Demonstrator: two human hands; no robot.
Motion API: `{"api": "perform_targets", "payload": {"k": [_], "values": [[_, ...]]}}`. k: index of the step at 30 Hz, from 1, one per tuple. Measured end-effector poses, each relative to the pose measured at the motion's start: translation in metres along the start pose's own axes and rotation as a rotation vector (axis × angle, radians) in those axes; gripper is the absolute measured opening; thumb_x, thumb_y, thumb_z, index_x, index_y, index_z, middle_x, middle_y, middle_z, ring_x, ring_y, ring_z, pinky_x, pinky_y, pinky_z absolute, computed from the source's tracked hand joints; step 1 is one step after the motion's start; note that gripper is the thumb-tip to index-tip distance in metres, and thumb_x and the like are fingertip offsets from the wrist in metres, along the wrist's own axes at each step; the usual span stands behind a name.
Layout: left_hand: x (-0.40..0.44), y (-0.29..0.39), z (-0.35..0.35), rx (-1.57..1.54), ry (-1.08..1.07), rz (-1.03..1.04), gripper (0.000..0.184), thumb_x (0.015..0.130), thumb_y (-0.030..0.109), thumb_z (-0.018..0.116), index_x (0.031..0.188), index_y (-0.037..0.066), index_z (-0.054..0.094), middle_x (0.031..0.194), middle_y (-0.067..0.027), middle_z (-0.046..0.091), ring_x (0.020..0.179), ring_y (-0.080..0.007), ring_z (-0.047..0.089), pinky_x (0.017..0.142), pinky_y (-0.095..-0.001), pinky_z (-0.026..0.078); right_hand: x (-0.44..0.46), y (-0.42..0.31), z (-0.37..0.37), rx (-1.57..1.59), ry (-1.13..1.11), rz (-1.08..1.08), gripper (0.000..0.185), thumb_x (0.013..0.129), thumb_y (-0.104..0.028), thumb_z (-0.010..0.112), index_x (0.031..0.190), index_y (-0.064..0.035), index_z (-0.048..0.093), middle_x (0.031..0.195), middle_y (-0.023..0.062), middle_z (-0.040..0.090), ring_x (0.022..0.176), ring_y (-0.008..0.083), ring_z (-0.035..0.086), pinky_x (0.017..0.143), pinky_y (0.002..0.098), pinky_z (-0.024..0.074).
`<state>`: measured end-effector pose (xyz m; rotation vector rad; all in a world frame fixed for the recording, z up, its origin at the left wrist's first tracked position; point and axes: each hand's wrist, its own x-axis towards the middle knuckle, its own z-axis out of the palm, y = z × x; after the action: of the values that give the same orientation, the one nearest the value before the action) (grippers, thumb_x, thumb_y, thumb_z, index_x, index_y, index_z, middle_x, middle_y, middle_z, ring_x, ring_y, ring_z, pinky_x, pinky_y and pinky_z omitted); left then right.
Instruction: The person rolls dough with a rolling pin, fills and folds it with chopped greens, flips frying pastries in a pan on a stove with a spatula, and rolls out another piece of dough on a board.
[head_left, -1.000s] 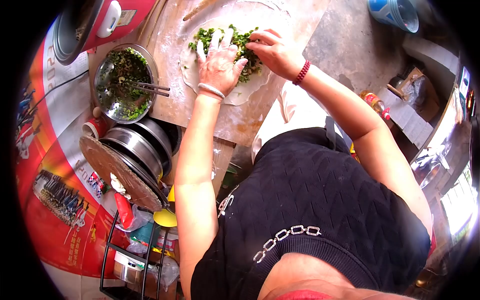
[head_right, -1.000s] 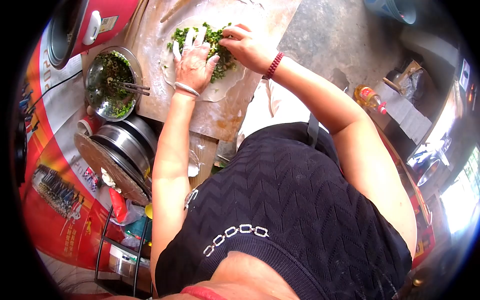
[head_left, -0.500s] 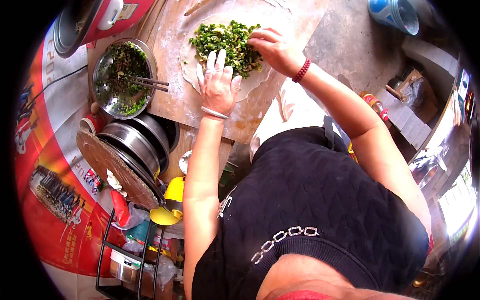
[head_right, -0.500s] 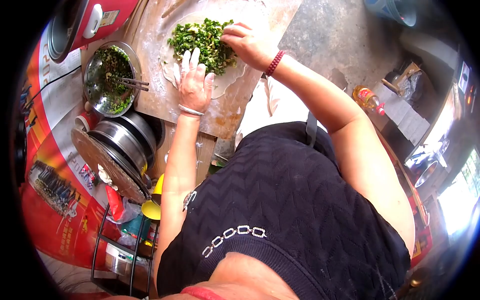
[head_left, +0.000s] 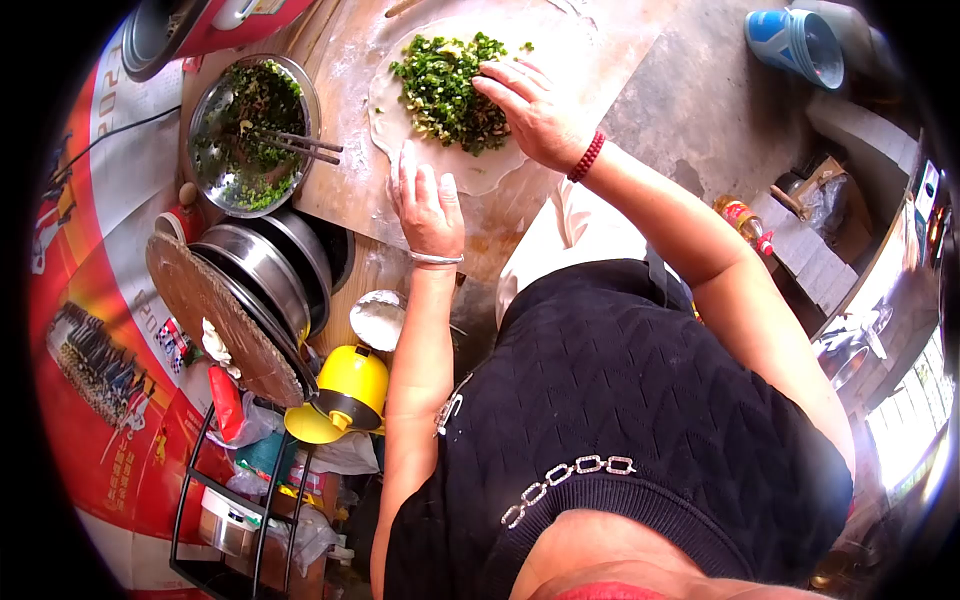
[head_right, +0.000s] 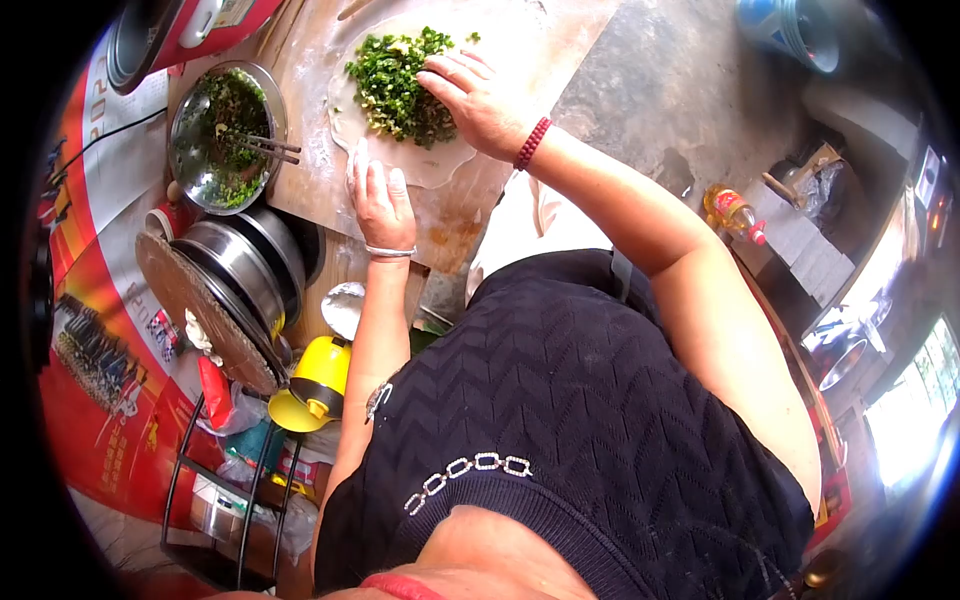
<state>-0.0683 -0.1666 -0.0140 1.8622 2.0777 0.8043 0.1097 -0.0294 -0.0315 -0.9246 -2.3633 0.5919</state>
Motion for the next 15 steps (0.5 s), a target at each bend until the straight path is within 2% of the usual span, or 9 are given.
{"api": "perform_targets", "payload": {"k": [3, 4, 12, 15], "values": [[-0.009, -0.004, -0.003, 0.028, 0.034, -0.077, 0.031, 0.093, 0.019, 0.054, 0.106, -0.009, 0.054, 0.137, -0.0269, 0.046, 0.123, -0.0452, 0.044, 0.106, -0.0525, 0.033, 0.004, -0.002, 0.005, -0.004, 0.041, 0.056, 0.040, 0.084, -0.005, 0.059, 0.124, -0.0059, 0.056, 0.132, 0.0126, 0.053, 0.125, 0.0303, 0.049, 0.110, 0.0433, 0.0350], [-0.009, -0.006, -0.003, 0.034, 0.038, -0.093, 0.032, 0.093, 0.019, 0.054, 0.107, -0.010, 0.054, 0.136, -0.0269, 0.046, 0.123, -0.0452, 0.044, 0.105, -0.0523, 0.033, 0.004, -0.002, 0.007, -0.006, 0.034, 0.046, 0.038, 0.088, -0.006, 0.059, 0.126, -0.0068, 0.055, 0.131, 0.0119, 0.054, 0.123, 0.0310, 0.050, 0.108, 0.0444, 0.0364], [-0.005, -0.017, -0.005, 0.055, 0.064, -0.126, 0.034, 0.094, 0.019, 0.055, 0.109, -0.011, 0.054, 0.134, -0.0271, 0.048, 0.122, -0.0435, 0.045, 0.104, -0.0492, 0.035, 0.035, -0.007, 0.016, -0.097, -0.032, -0.205, 0.033, 0.092, -0.016, 0.058, 0.124, -0.0084, 0.057, 0.130, 0.0090, 0.057, 0.124, 0.0251, 0.051, 0.109, 0.0404, 0.0360], [-0.008, -0.013, -0.008, 0.021, 0.074, -0.173, 0.033, 0.093, 0.018, 0.056, 0.110, -0.010, 0.054, 0.133, -0.0274, 0.049, 0.122, -0.0440, 0.046, 0.104, -0.0489, 0.036, 0.047, 0.004, 0.032, -0.129, -0.080, -0.171, 0.030, 0.093, -0.017, 0.057, 0.122, -0.0080, 0.059, 0.128, 0.0090, 0.058, 0.122, 0.0246, 0.052, 0.107, 0.0394, 0.0377]]}}
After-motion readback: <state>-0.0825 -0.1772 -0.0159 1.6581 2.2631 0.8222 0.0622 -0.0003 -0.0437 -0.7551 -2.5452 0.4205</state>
